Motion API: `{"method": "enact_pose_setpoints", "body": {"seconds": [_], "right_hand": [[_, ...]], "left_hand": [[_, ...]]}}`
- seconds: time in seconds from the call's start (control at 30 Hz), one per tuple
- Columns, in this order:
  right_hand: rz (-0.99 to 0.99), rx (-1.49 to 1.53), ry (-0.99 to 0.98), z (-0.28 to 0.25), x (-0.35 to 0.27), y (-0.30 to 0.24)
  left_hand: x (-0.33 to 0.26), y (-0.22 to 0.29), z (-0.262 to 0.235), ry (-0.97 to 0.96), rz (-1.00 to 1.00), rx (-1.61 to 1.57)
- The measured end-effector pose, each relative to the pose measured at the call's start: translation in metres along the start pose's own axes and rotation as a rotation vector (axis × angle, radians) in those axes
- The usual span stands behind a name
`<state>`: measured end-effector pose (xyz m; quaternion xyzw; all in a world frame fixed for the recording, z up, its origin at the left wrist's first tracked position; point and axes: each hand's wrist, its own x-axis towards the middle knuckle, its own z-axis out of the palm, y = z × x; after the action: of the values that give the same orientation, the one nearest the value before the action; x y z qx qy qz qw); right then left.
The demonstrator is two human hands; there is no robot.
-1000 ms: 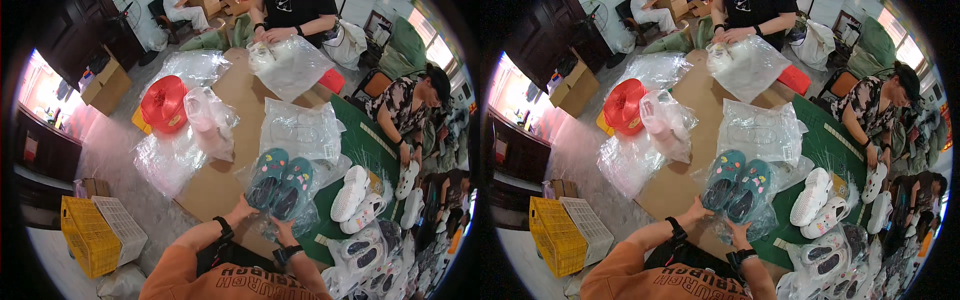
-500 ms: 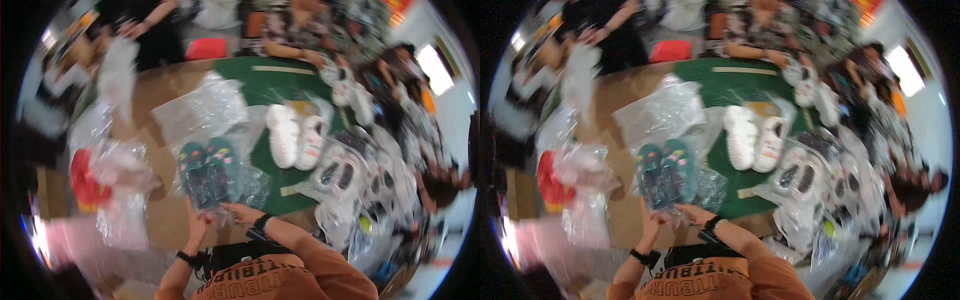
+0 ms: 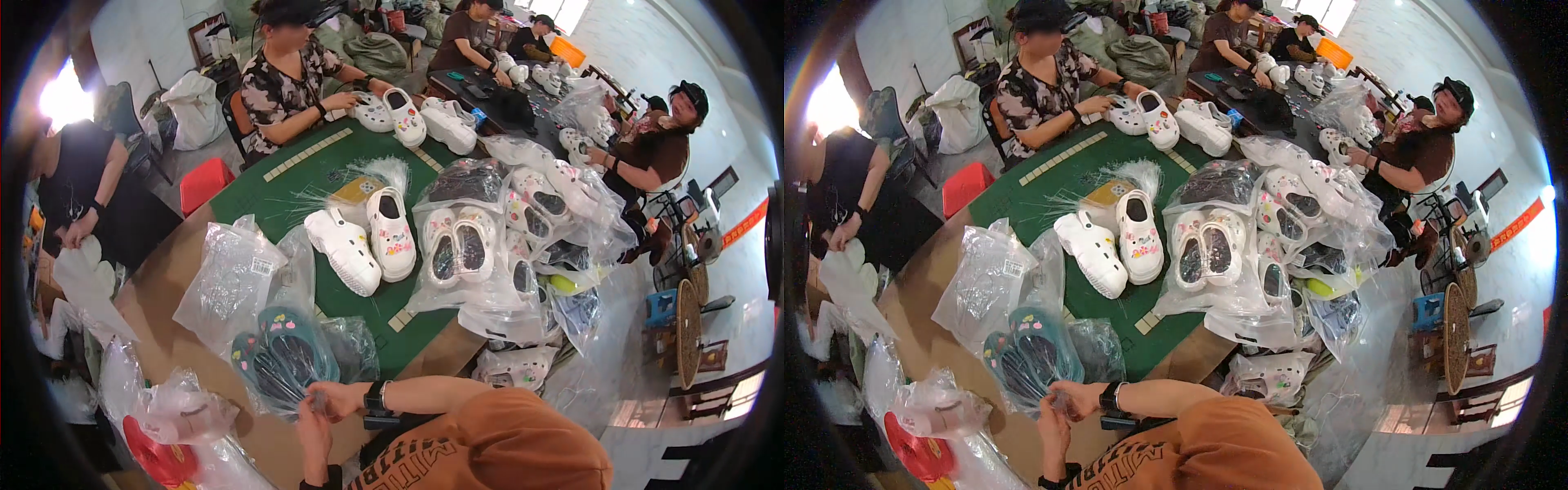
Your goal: Packing decorated clogs into individual plastic bags and placing the packed units into a large sack.
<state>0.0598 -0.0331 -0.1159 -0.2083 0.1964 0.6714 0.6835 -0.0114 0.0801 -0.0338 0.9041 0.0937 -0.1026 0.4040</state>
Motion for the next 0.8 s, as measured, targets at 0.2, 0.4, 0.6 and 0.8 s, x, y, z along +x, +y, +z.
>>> {"method": "enact_pose_setpoints", "body": {"seconds": [0.2,0.4,0.6,0.8], "right_hand": [[0.100,-0.099,-0.085,0.021,-0.009,-0.010],[-0.278,-0.112,0.027,0.056,-0.001,-0.021],[-0.477,-0.138,0.005,0.113,-0.059,-0.035],[-0.751,-0.490,-0.048,0.130,-0.123,-0.052]], "left_hand": [[0.001,0.029,-0.011,-0.112,0.159,0.360],[0.014,0.054,-0.032,0.066,0.389,0.638],[0.010,0.097,-0.058,0.199,0.548,0.679],[-0.027,0.123,-0.064,0.097,0.960,0.265]]}}
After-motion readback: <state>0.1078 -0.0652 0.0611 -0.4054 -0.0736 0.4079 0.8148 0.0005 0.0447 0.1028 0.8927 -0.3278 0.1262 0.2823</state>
